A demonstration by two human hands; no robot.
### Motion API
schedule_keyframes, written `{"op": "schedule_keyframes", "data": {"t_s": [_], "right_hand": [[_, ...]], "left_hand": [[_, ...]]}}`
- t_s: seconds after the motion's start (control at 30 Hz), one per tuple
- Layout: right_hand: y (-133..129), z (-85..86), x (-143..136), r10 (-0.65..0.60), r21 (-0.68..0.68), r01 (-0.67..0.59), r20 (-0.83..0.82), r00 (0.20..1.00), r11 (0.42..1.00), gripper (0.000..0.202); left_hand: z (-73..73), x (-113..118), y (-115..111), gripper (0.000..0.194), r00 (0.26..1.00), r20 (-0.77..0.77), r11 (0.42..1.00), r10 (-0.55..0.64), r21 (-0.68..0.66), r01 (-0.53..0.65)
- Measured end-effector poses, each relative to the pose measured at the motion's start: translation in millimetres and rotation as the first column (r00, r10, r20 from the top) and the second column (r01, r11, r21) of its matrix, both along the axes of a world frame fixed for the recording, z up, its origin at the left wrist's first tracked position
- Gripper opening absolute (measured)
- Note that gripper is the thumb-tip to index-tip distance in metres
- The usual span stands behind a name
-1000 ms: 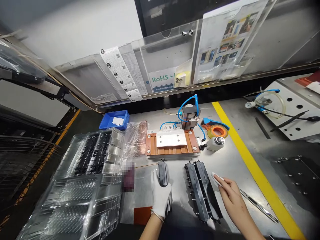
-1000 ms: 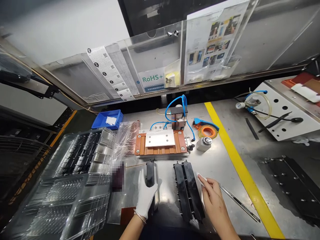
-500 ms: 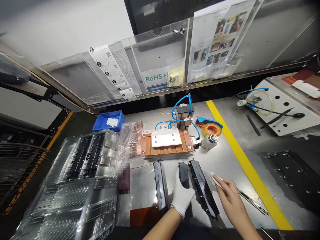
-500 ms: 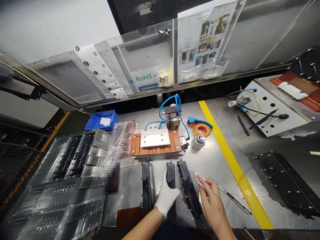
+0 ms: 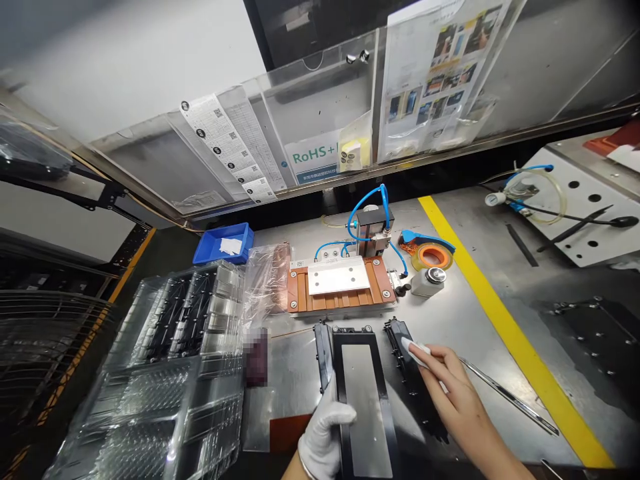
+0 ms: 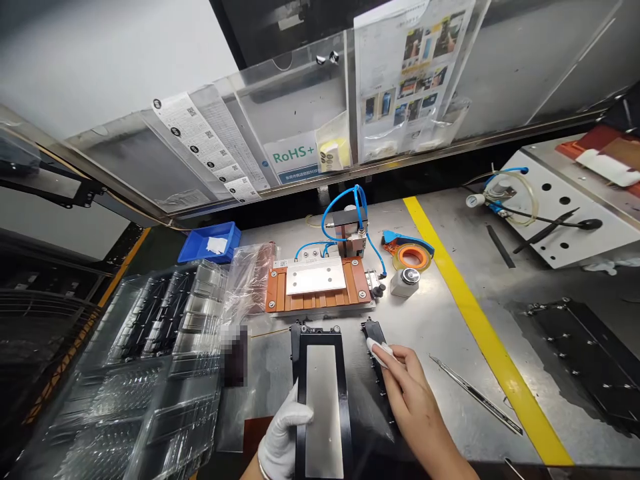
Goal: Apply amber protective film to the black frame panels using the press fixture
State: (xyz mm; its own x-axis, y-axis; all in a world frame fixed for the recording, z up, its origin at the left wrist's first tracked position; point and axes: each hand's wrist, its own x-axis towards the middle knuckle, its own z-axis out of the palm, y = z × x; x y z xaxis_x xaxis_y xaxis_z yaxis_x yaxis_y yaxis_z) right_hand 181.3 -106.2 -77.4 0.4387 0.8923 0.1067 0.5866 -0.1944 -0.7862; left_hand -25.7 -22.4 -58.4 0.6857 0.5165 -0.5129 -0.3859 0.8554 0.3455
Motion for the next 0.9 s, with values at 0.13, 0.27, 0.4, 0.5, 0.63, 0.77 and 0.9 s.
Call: {"op": "schedule_keyframes", "data": {"t_s": [0.13, 0.27, 0.4, 0.5, 0.63, 0.77, 0.9], "right_hand": [[8, 10.5, -6, 0.052, 0.027, -0.052, -0.008, 0.999, 0.998, 0.034], [5, 6.0, -6, 0.044, 0.027, -0.043, -0.038, 0.998, 0.999, 0.034], [-2, -5.4, 2, -0.053, -0.060, 0.046, -0.113, 0.992, 0.997, 0.035], [-7, -16.8, 14, -0.209, -0.153, 0.184, -0.168, 0.963, 0.971, 0.040], [-12, -35.9, 28, -0.330, -0.223, 0.283, -0.214, 0.919, 0.933, 0.049], [-19, -53.5, 31, -0.383, -0.247, 0.325, -0.242, 0.891, 0.913, 0.054], [-27, -65.1, 31, -0.451, -0.277, 0.375, -0.305, 0.839, 0.884, 0.053]], "left_hand": [[-1.5, 1, -3, 0.068, 0.999, 0.010, 0.998, 0.031, -0.054, -0.031], [-6.3, -2, -5, 0.047, 1.000, 0.014, 0.998, 0.009, -0.057, -0.008], [-6.0, 0, -3, 0.054, 1.000, 0.005, 0.997, 0.003, -0.082, -0.002], [-4.4, 14, 3, 0.072, 0.985, -0.174, 1.000, 0.002, 0.005, -0.001], [-16.6, 45, 12, 0.095, 0.796, -0.603, 0.959, 0.060, 0.257, 0.123], [-46.8, 61, 16, 0.101, 0.601, -0.791, 0.912, 0.117, 0.325, 0.251], [-64.6, 56, 14, 0.093, 0.425, -0.828, 0.733, 0.366, 0.538, 0.416]]}}
